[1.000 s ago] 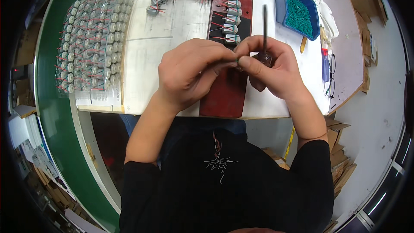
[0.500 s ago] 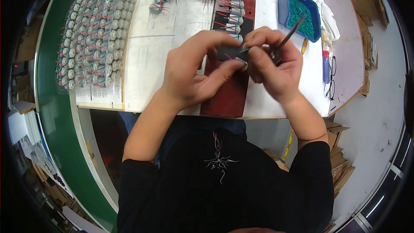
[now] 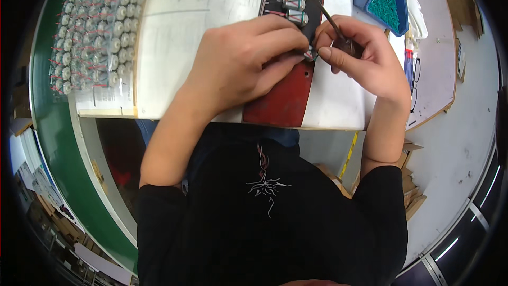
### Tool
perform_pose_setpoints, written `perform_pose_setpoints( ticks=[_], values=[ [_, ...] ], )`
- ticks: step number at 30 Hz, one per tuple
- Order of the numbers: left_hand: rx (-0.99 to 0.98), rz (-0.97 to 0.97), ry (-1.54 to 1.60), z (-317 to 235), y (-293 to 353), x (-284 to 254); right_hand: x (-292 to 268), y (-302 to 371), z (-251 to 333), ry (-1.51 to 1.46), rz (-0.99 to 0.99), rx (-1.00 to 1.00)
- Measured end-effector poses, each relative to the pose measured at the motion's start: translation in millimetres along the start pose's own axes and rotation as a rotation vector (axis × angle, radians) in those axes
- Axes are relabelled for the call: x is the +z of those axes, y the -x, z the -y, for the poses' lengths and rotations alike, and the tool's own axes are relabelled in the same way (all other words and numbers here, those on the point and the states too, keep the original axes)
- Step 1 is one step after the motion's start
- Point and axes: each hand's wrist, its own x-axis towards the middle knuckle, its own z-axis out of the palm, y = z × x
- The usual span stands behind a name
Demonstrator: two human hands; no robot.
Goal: Assembling small electronic or mechanical components by hand using a manual assembly tool at a workbench.
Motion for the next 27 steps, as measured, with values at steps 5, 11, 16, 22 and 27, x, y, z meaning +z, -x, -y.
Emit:
perform_pose_setpoints(
  ticks=[5,11,16,22,27],
  values=[
    [0.026,0.057,0.018,-0.5,1.2,-4.9,4.4,-4.5,-0.9,0.040,0.005,-0.016],
    [0.053,-0.002,-0.014,3.4,1.3,2.7,0.5,-0.1,0.8,0.162,-0.059,0.004],
    [0.479,-0.322,-0.072,32.6,-12.4,17.8,5.4,-3.0,-6.1,0.168,-0.066,-0.084],
    [-0.078,0.048,0.126,-13.6,-8.6,-19.9,8.2,0.5,-7.3,0.154,-0.099,-0.123],
    [-0.087,0.040,0.157,-11.4,-8.2,-18.6,1.3,-1.0,-5.2,0.151,-0.066,-0.124]
  ],
)
